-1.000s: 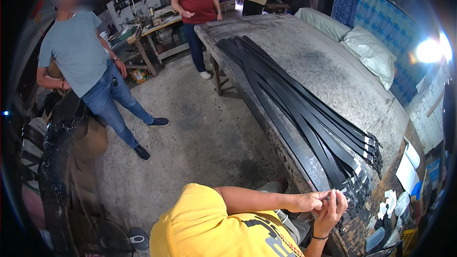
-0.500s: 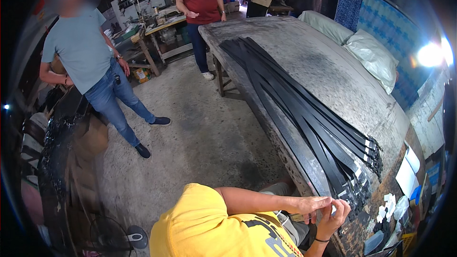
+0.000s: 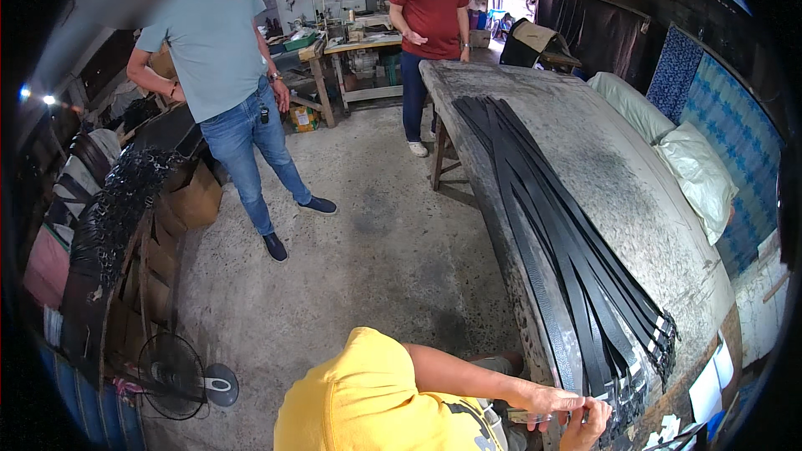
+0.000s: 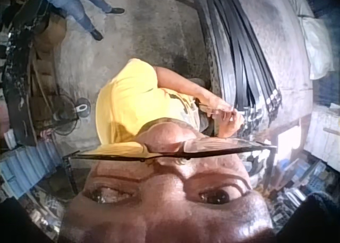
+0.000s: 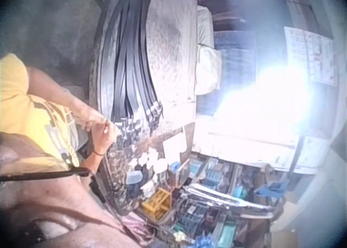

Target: Assembling buckles and plastic components onto leather belts at a workshop table.

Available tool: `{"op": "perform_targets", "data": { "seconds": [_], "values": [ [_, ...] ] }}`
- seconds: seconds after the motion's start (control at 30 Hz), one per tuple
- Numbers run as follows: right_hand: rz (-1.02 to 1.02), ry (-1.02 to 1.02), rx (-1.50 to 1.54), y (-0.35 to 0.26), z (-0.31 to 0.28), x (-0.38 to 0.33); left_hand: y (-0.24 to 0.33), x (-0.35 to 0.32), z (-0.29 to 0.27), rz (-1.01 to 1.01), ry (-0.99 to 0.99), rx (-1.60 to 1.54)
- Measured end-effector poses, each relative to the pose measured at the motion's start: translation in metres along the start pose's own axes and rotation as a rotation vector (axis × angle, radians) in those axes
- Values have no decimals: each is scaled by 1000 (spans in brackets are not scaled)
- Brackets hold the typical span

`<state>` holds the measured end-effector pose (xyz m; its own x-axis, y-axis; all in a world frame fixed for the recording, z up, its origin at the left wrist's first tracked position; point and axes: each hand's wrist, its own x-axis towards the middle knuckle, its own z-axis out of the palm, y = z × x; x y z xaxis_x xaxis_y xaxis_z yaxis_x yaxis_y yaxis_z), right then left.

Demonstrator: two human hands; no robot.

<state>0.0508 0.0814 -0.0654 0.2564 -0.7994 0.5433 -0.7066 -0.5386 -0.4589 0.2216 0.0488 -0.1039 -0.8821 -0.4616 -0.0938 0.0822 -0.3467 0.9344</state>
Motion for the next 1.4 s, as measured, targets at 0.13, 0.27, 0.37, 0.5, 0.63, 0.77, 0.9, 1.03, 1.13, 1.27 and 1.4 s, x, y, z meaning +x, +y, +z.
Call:
{"op": "perform_targets", "data": {
  "seconds": [0.13, 0.27, 0.37, 0.5, 0.63, 0.77, 0.9, 1.03, 1.13, 1.27, 1.4],
  "values": [
    [-90, -12, 47, 15, -1, -5, 4, -2, -8, 10, -84, 42],
    [139, -135, 160, 19, -5, -17, 7, -3, -10, -9, -93, 146],
    [18, -110, 98, 23, -4, -25, 11, -4, -12, 13, -125, 168],
    [-94, 59, 47, 10, 1, -21, 16, -7, -9, 13, -171, -11],
    [74, 40, 64, 8, 3, -23, 12, -5, -6, 25, -173, -62],
    [-7, -2, 36, 20, 2, -20, 16, -7, 3, -13, -192, -85],
    [19, 48, -121, 1, 2, -12, 18, -9, 8, -24, -161, -101],
    [65, 65, -169, -12, 4, -11, 21, -12, 11, -37, -130, -112],
    [30, 92, -72, -5, 7, -16, 25, -14, 9, -44, -103, -116],
    [10, 31, -9, 0, 2, -22, 29, -17, 10, -46, -58, -125],
    [282, -37, 433, 92, 36, -64, 23, -9, -2, -64, -57, -167]
  ]
}}
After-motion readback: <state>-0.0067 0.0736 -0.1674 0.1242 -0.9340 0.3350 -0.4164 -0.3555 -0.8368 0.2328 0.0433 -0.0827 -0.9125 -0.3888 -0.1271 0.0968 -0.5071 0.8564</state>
